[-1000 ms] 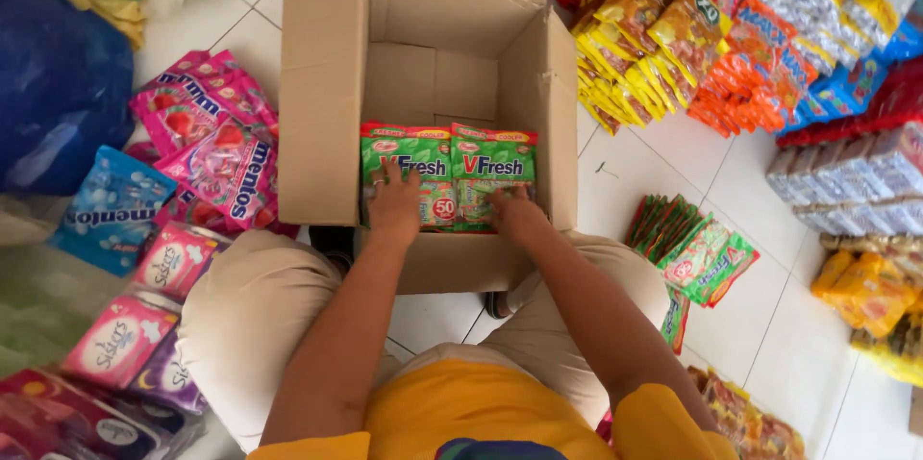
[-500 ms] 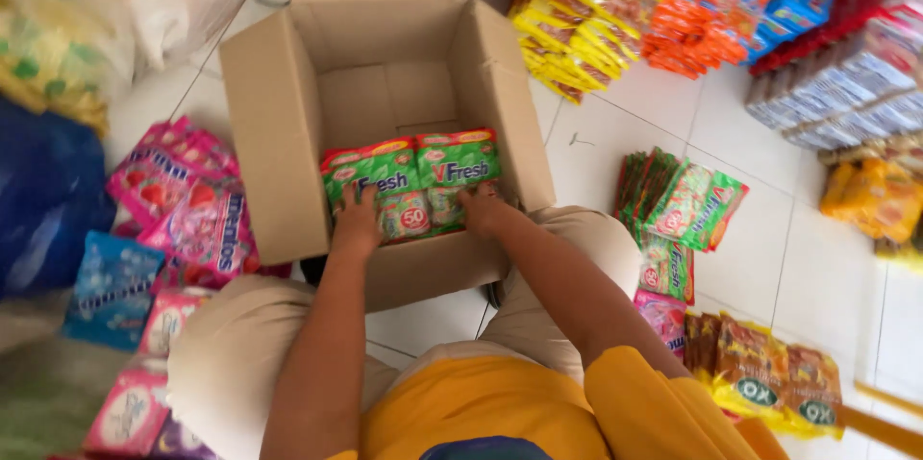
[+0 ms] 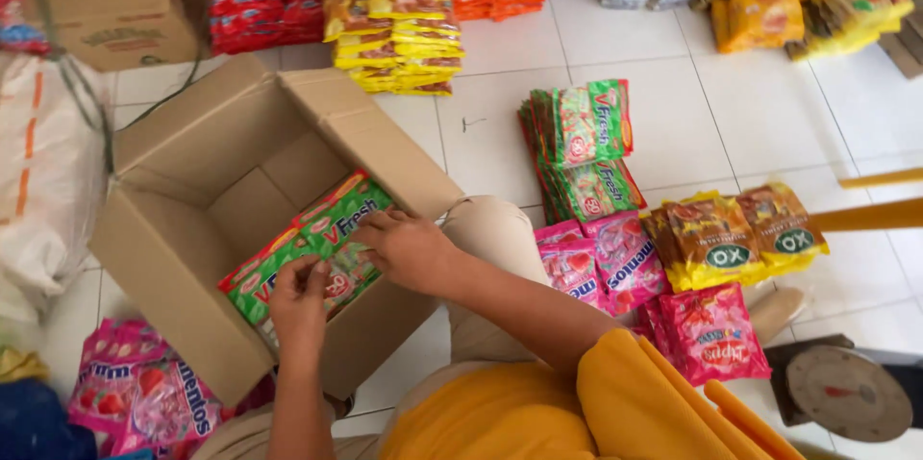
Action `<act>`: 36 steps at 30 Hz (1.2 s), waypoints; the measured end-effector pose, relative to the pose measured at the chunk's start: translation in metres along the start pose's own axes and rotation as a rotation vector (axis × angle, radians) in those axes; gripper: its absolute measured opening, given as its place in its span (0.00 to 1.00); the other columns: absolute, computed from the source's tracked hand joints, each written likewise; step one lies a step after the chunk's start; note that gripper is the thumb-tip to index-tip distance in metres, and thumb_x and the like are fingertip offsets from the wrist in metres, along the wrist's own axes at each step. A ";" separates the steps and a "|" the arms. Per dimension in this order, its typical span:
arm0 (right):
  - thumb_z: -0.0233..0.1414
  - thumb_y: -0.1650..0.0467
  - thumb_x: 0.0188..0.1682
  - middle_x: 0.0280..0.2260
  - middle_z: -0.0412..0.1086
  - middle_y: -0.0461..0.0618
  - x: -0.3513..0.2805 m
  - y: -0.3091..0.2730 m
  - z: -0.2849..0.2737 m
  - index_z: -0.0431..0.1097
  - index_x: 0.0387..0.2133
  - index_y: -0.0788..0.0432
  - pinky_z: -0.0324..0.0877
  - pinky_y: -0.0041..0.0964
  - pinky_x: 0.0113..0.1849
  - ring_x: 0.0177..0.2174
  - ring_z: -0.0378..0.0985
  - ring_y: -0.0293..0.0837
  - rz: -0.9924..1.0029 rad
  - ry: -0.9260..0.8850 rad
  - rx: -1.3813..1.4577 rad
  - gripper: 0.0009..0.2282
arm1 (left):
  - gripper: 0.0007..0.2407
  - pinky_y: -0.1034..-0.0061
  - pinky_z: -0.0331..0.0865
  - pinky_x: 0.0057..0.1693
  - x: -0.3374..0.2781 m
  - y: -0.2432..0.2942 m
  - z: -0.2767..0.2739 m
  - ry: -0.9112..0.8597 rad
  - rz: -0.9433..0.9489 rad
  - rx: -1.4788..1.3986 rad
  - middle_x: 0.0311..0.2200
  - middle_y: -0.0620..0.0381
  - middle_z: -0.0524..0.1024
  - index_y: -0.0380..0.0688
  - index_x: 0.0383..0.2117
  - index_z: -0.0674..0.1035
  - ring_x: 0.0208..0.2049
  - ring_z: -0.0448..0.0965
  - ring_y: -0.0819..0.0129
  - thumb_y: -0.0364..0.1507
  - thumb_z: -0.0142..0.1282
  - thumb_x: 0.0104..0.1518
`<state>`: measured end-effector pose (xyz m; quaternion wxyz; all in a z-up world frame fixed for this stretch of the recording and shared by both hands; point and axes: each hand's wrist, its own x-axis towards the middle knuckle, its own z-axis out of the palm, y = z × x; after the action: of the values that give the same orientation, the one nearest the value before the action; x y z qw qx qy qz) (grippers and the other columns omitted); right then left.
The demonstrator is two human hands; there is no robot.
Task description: Organize and place snack packets into a cardboard box.
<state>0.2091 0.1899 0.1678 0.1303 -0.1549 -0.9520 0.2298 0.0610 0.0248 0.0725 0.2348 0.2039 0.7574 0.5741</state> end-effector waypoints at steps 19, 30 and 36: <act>0.53 0.73 0.55 0.38 0.74 0.45 -0.172 0.224 -0.007 0.70 0.44 0.64 0.73 0.30 0.42 0.39 0.76 0.36 0.677 0.783 1.240 0.07 | 0.04 0.69 0.75 0.45 -0.045 0.111 0.349 -0.559 0.424 0.029 0.38 0.49 0.76 0.39 0.38 0.76 0.37 0.79 0.61 0.25 0.57 0.61; 0.50 0.71 0.54 0.31 0.74 0.50 -0.191 0.435 0.083 0.71 0.46 0.57 0.65 0.34 0.27 0.27 0.74 0.42 1.084 1.009 1.514 0.09 | 0.04 0.75 0.72 0.35 -0.003 0.062 0.406 -0.652 -0.149 -0.075 0.27 0.58 0.77 0.39 0.33 0.77 0.27 0.76 0.74 0.27 0.57 0.60; 0.52 0.68 0.57 0.30 0.72 0.46 -0.178 0.537 0.124 0.66 0.38 0.59 0.67 0.40 0.33 0.29 0.73 0.43 1.013 1.062 1.741 0.06 | 0.06 0.77 0.68 0.33 0.004 0.073 0.407 -0.620 -0.457 -0.281 0.28 0.61 0.75 0.41 0.37 0.75 0.26 0.73 0.76 0.30 0.57 0.61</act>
<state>0.4588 0.5320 -0.2264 0.4726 -0.4561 -0.1214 0.7442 0.3007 0.3613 0.0484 0.5991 0.1598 0.5908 0.5163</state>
